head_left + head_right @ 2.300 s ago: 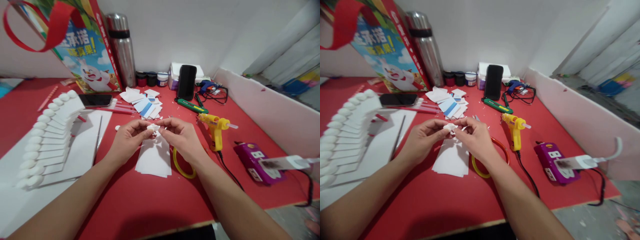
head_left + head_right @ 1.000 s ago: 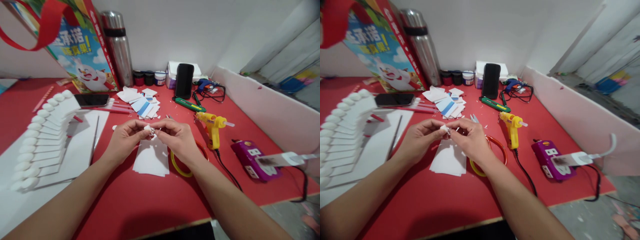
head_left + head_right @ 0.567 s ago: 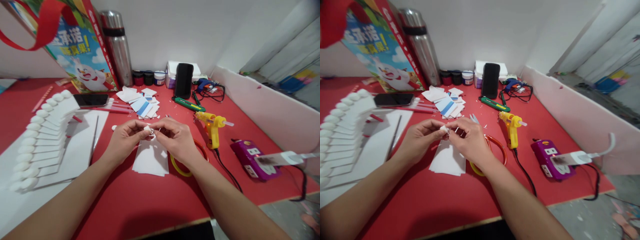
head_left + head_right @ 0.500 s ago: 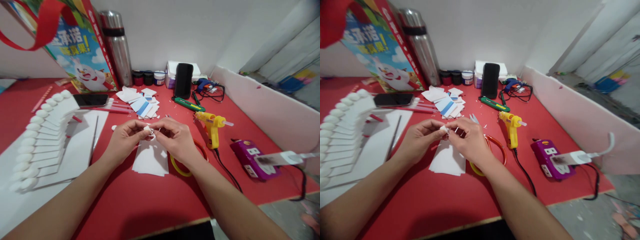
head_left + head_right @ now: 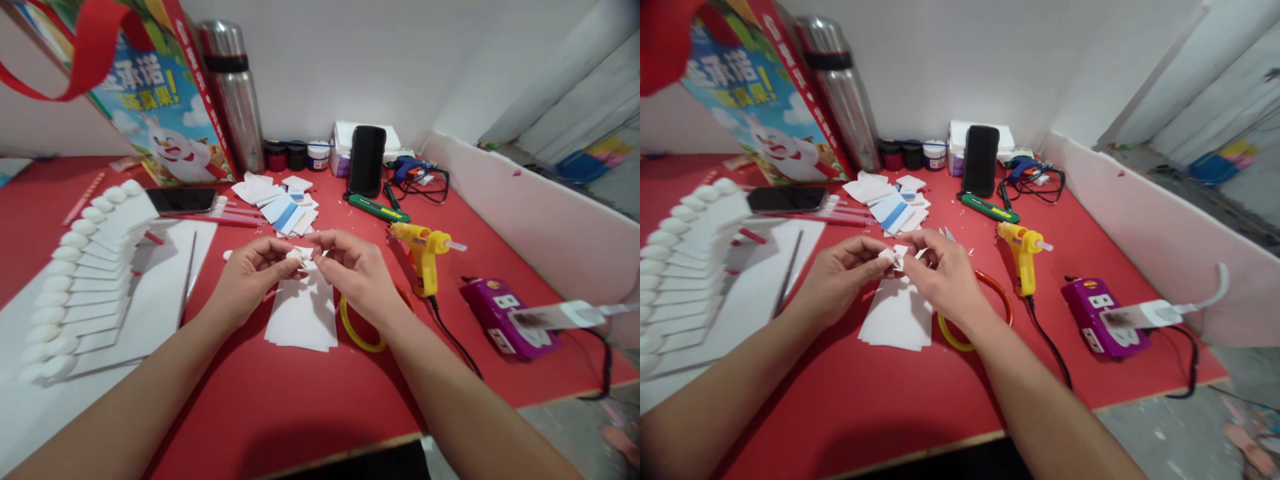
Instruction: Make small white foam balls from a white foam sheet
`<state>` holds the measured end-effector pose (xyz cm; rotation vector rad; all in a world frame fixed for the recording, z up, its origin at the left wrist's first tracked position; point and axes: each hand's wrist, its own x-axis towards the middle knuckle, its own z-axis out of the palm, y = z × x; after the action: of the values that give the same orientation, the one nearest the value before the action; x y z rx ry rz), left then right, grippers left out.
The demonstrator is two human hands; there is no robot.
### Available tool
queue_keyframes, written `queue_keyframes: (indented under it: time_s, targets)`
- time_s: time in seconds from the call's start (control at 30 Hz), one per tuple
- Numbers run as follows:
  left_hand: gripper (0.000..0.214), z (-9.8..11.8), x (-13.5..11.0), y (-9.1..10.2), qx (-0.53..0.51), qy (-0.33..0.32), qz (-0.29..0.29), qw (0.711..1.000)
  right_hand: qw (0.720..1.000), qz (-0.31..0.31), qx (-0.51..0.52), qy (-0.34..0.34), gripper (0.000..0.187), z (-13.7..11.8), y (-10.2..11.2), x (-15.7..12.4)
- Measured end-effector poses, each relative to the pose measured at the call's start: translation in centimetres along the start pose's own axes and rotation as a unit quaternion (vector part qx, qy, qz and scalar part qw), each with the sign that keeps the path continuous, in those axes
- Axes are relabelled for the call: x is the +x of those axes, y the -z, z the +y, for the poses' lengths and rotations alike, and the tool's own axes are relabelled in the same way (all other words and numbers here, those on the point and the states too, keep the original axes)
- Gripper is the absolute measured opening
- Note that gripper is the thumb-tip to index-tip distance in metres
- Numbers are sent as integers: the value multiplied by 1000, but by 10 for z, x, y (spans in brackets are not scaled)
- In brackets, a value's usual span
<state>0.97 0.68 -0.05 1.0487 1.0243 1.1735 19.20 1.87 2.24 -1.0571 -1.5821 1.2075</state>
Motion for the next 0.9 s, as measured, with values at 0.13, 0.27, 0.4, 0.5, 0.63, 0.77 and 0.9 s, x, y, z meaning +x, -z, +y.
queue_keyframes:
  time_s: [0.13,0.27,0.4,0.5,0.63,0.77,0.9]
  targets:
    - [21,0,0,1,-5,-5,1,1000,1000,-4,13,-23,23,1,-2,0]
    - [25,-2,0,2,-5,-16,1,1000,1000,-2,6,-16,25,0,-3,-2]
    - [21,-4,2,3,-17,-30,0,999,1000,12,-13,-1,25,0,-3,-3]
    - [16,-5,2,4,-25,-35,7,999,1000,12,-10,12,22,2,-4,-2]
    - [14,-5,3,3,-23,-29,8,999,999,8,0,41,19,5,-7,-3]
    - [14,-4,4,2,-24,-29,9,999,998,12,-17,62,18,6,-8,-3]
    - [15,-4,3,2,-15,-26,5,1000,992,20,-76,100,18,6,-7,-3]
